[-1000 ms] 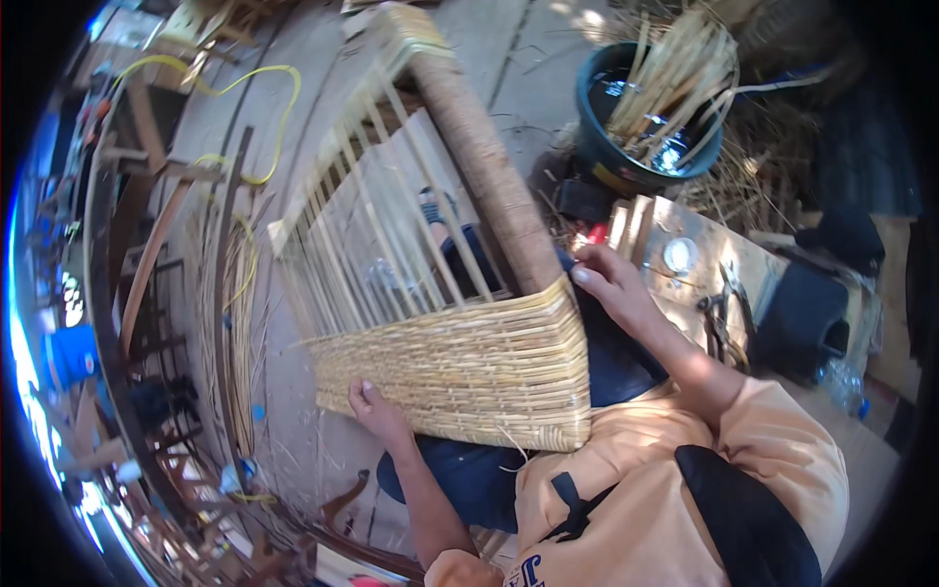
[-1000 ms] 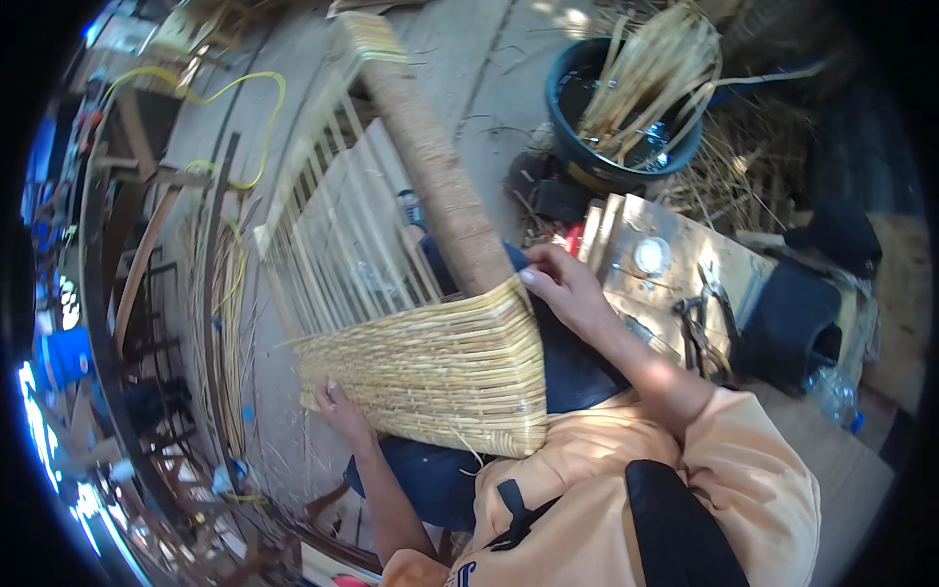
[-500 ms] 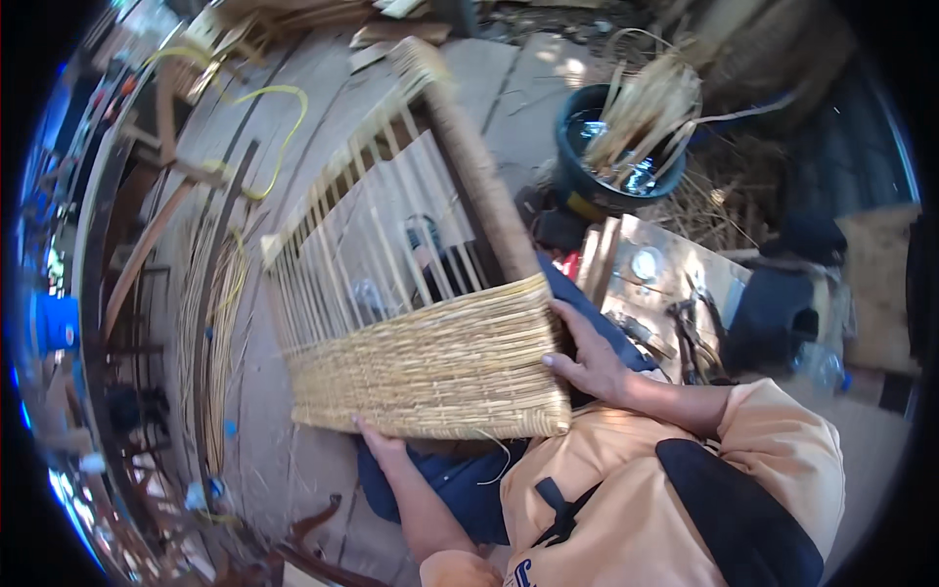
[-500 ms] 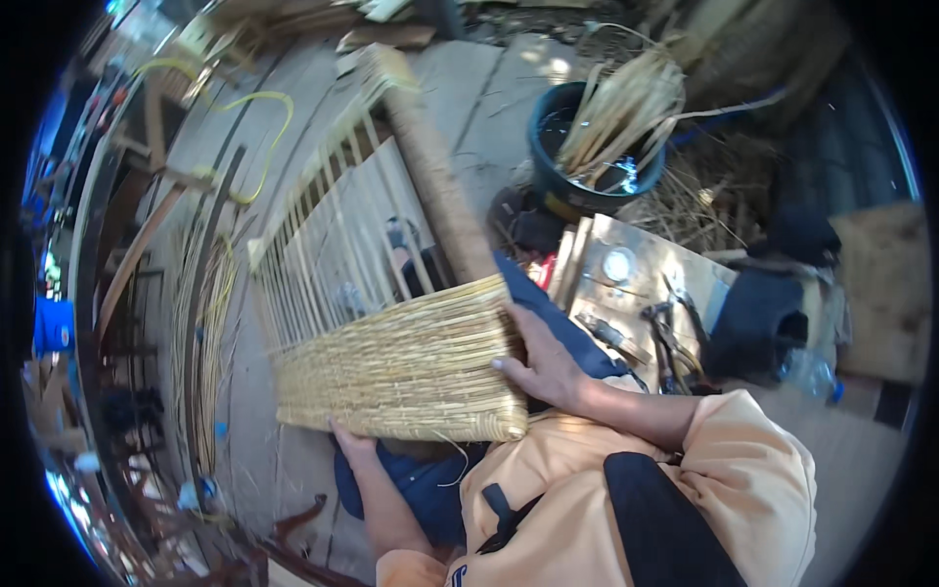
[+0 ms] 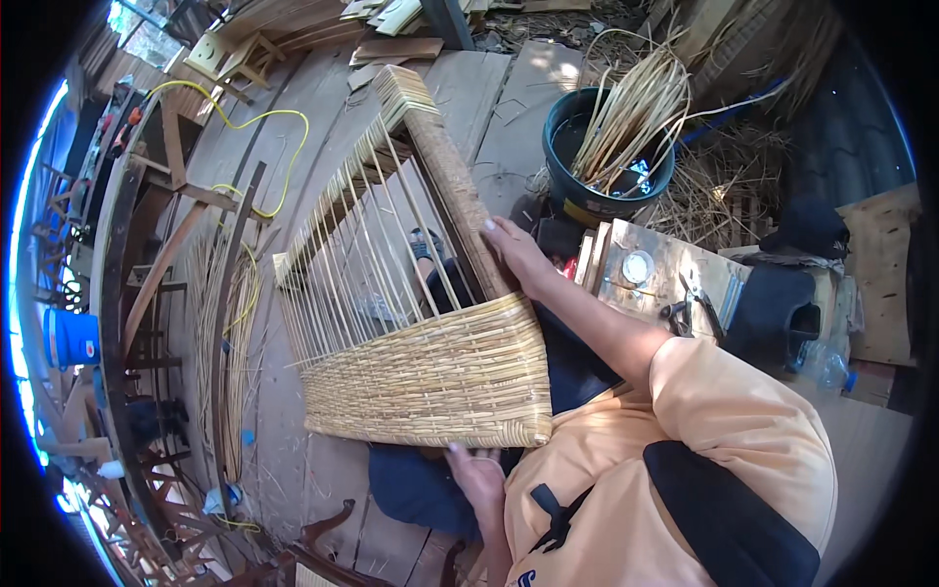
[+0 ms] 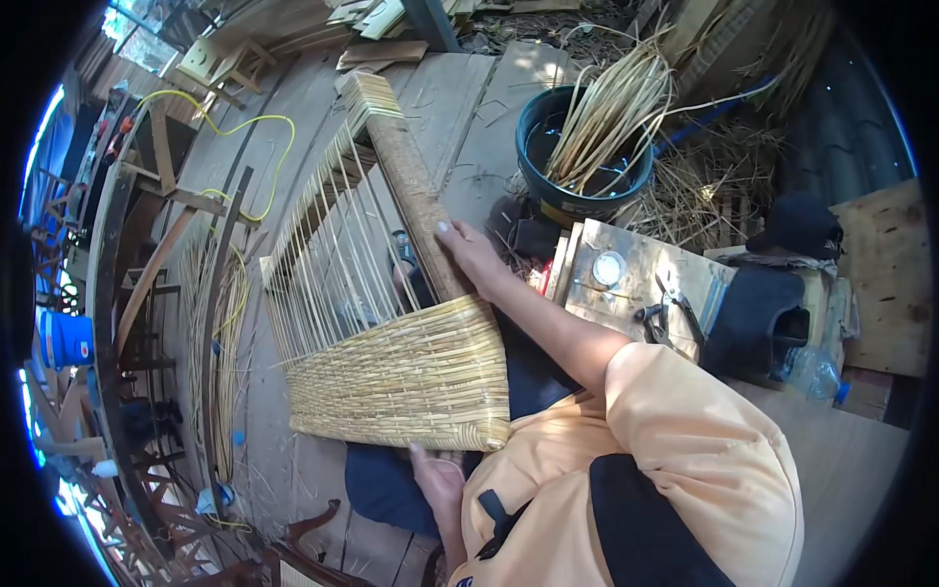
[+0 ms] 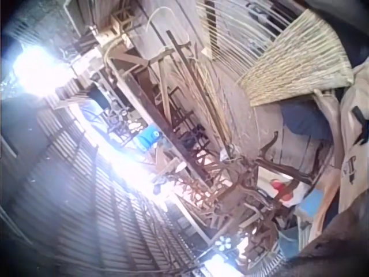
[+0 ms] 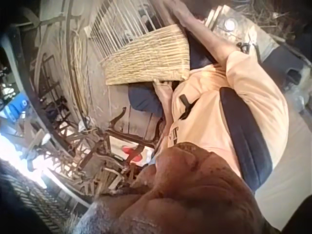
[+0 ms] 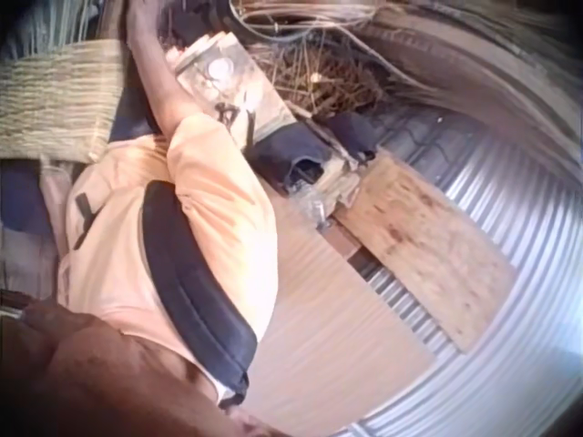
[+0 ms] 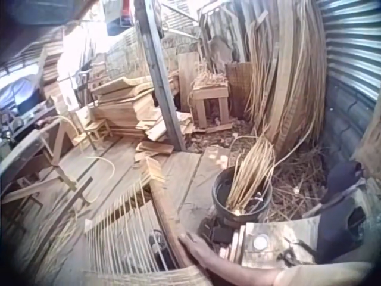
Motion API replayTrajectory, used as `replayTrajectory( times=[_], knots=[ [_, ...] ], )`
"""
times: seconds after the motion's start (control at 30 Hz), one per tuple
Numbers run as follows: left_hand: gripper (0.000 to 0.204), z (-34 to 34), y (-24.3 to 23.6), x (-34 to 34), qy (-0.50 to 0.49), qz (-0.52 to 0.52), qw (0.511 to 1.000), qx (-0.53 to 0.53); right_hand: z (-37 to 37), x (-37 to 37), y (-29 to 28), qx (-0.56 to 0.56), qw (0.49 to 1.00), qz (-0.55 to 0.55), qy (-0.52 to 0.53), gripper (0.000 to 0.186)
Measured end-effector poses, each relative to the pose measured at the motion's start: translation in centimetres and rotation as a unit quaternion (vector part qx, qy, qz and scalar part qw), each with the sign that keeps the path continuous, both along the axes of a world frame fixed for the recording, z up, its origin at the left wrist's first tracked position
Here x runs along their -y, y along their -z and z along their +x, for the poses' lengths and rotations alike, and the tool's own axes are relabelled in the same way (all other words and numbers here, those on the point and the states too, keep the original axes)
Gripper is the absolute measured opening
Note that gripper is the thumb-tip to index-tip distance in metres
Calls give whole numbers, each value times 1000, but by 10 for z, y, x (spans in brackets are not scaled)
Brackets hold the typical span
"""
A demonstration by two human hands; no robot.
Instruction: Weaving bamboo or rattan strips into a wooden furniture frame to create a component.
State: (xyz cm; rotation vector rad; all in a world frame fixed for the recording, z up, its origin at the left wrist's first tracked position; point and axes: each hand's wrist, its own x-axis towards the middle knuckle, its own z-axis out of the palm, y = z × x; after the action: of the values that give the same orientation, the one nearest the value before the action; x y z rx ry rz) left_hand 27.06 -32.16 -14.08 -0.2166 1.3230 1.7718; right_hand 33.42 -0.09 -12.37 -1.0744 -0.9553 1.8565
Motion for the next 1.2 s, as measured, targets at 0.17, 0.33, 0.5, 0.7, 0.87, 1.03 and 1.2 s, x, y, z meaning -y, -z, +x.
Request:
replayTrajectory(
  times=[0.17,0.33,0.5,0.7,0.87,1.03,1.2],
  knots=[
    [56,17,-14,-4,25,5,999,-20,10,-2,4,-35,998,-47,16,46],
    [62,56,-32,10,21,-49,974,-219,19,14,34,-113,990,-82,-35,45],
    [70,92,14,-7,-55,-138,815,-561,39,18,36,-213,958,-86,-169,49],
    [76,79,58,-37,-248,-177,687,-660,61,8,58,-266,933,-25,-243,60],
    [67,67,67,-52,-312,-116,616,-714,72,-6,89,-312,907,-3,-285,65],
    [57,59,64,-67,-325,35,652,-684,71,-27,114,-356,879,-12,-316,67],
    [50,13,48,-47,-347,144,662,-649,66,-37,144,-288,868,53,-402,64]
  ],
)
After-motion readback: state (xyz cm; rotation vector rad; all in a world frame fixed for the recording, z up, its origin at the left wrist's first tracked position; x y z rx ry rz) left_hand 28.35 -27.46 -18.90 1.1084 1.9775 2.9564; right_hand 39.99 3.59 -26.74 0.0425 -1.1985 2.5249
